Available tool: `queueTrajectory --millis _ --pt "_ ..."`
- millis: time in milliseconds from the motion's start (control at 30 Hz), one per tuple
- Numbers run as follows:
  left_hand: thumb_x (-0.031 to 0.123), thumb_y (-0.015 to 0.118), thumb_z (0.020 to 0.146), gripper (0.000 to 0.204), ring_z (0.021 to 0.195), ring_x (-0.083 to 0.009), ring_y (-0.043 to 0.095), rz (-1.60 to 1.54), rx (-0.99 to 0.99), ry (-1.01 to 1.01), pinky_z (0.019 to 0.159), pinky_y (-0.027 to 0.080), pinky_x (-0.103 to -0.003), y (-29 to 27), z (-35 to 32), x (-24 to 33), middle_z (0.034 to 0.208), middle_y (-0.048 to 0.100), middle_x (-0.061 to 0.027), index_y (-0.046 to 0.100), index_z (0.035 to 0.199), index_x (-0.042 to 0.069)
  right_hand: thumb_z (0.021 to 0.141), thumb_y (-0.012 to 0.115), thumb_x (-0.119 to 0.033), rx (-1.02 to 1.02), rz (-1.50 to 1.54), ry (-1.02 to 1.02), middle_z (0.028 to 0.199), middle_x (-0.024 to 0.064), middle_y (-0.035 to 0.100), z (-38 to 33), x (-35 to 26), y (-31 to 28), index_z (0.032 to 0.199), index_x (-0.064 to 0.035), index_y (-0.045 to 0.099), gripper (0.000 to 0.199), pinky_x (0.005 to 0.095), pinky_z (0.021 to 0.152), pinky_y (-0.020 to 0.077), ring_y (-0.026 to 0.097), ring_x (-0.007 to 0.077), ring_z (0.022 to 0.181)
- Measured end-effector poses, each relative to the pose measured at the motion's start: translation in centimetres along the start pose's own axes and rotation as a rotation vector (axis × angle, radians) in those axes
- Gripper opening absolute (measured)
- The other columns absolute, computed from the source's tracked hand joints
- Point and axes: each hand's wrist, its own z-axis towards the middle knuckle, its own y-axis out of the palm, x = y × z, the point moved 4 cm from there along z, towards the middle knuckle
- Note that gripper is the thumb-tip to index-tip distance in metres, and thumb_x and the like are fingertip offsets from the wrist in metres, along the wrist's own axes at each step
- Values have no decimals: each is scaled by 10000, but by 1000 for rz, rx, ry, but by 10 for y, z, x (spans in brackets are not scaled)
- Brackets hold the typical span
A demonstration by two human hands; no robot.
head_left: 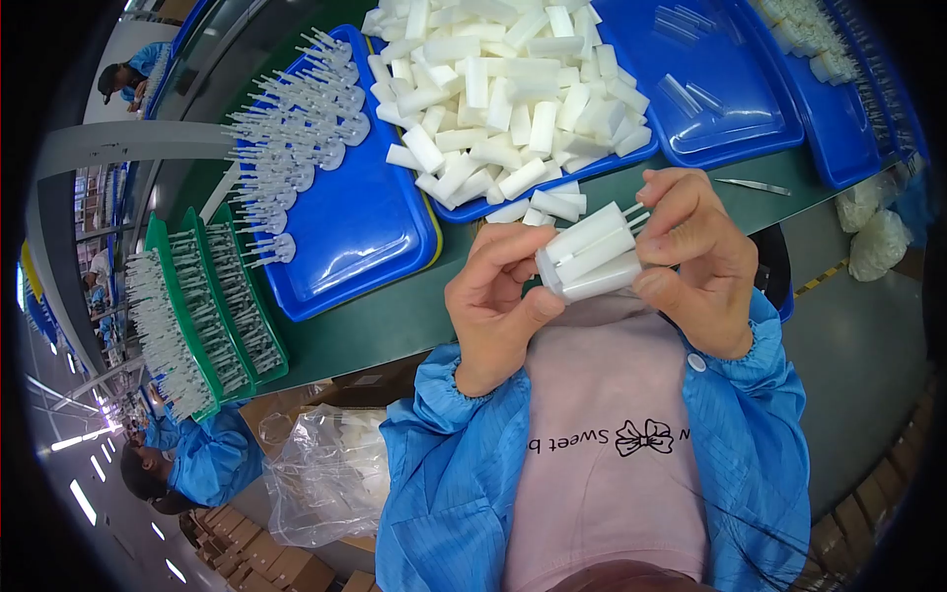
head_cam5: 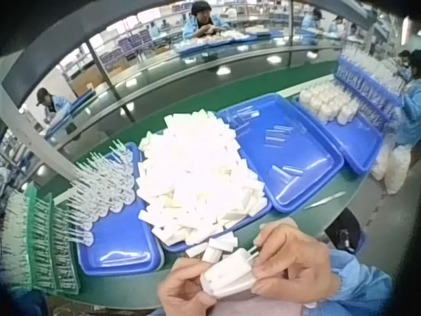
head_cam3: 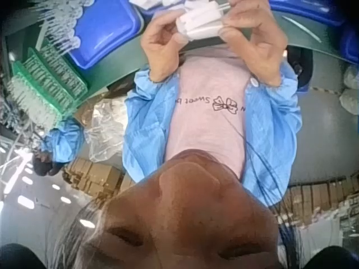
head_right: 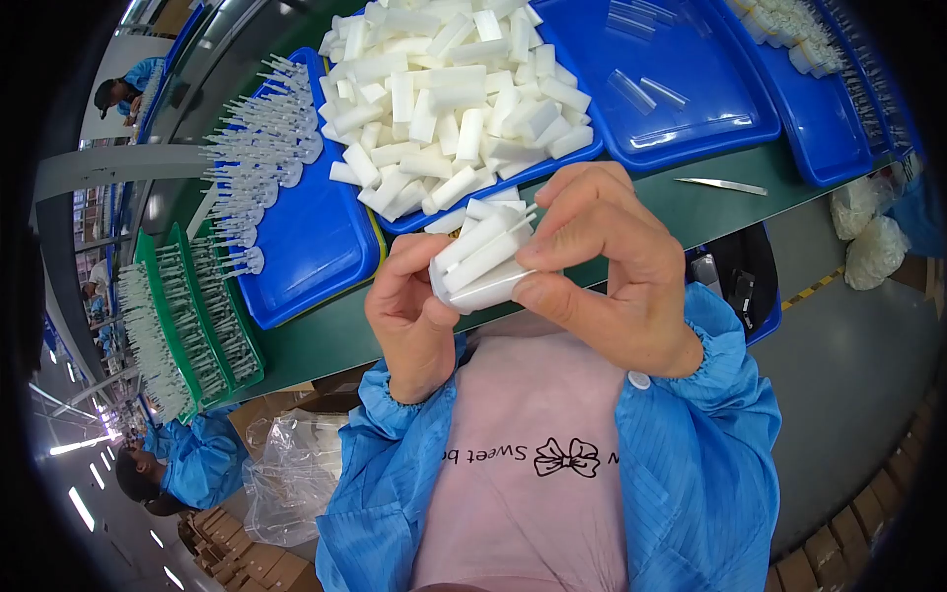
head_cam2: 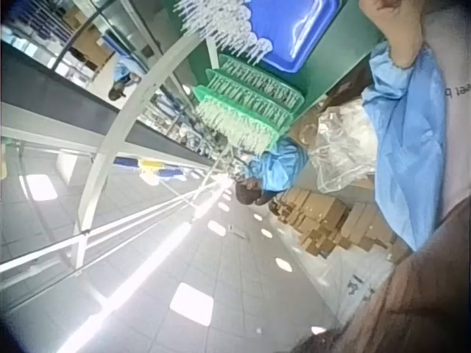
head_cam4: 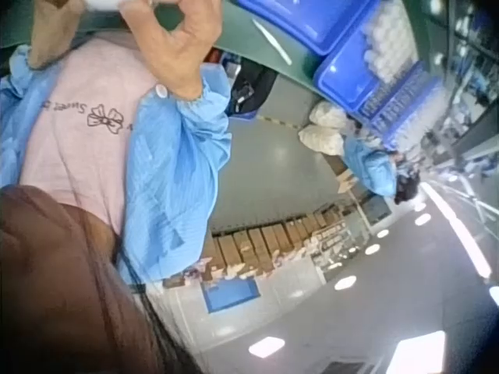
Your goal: The person assembles components by fitting foam pieces and plastic sleeves onto plastic base fixtures, securing them with rubber bands, adjusting the parts with tweezers, and placing the completed assemblies into a tray.
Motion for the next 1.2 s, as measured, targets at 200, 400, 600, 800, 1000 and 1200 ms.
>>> queueTrajectory --millis 200,400,600,800,1000,1200 --pt "211 785 747 619 1089 -210 547 59 -36 -81 956 429 -326 -7 -1 -9 1176 516 -111 509 1231 -59 645 773 -89 -34 -186 -16 848 67 593 5 -1 -3 818 -70 637 221 339 801 407 533 240 878" --pt "163 763 767 570 1094 -202 546 -13 -61 -216 955 433 -319 1 2 -18 1174 523 -111 508 1228 -56 693 739 -102 -134 -245 3 855 62 595 11 4 -11 849 -60 640 189 325 815 410 543 215 893" --pt "78 708 796 498 1102 -205 543 -78 64 -242 958 430 -318 -7 3 -15 1183 551 -120 507 1236 -43 789 654 -149 187 -482 240 1027 43 592 39 67 -105 1005 -65 624 233 308 881 409 555 186 973" --pt "80 704 798 499 1099 -205 546 -84 67 -233 957 432 -322 -5 3 -15 1193 556 -128 507 1242 -33 821 649 -218 174 -1130 47 927 74 637 32 108 -131 955 -82 622 193 348 765 458 594 289 855" --pt "57 725 775 494 1089 -206 547 7 74 -204 948 443 -321 -9 4 -13 1186 531 -114 527 1218 -35 894 597 -222 251 -393 276 803 30 590 36 52 -90 1004 -49 619 207 236 685 423 537 125 743" --pt "46 767 711 457 1044 -207 545 348 87 54 911 446 -307 -6 7 -2 1159 539 -124 603 1134 -11 891 592 -168 205 62 212 827 12 483 16 13 -40 1016 9 586 218 220 717 392 467 92 767"
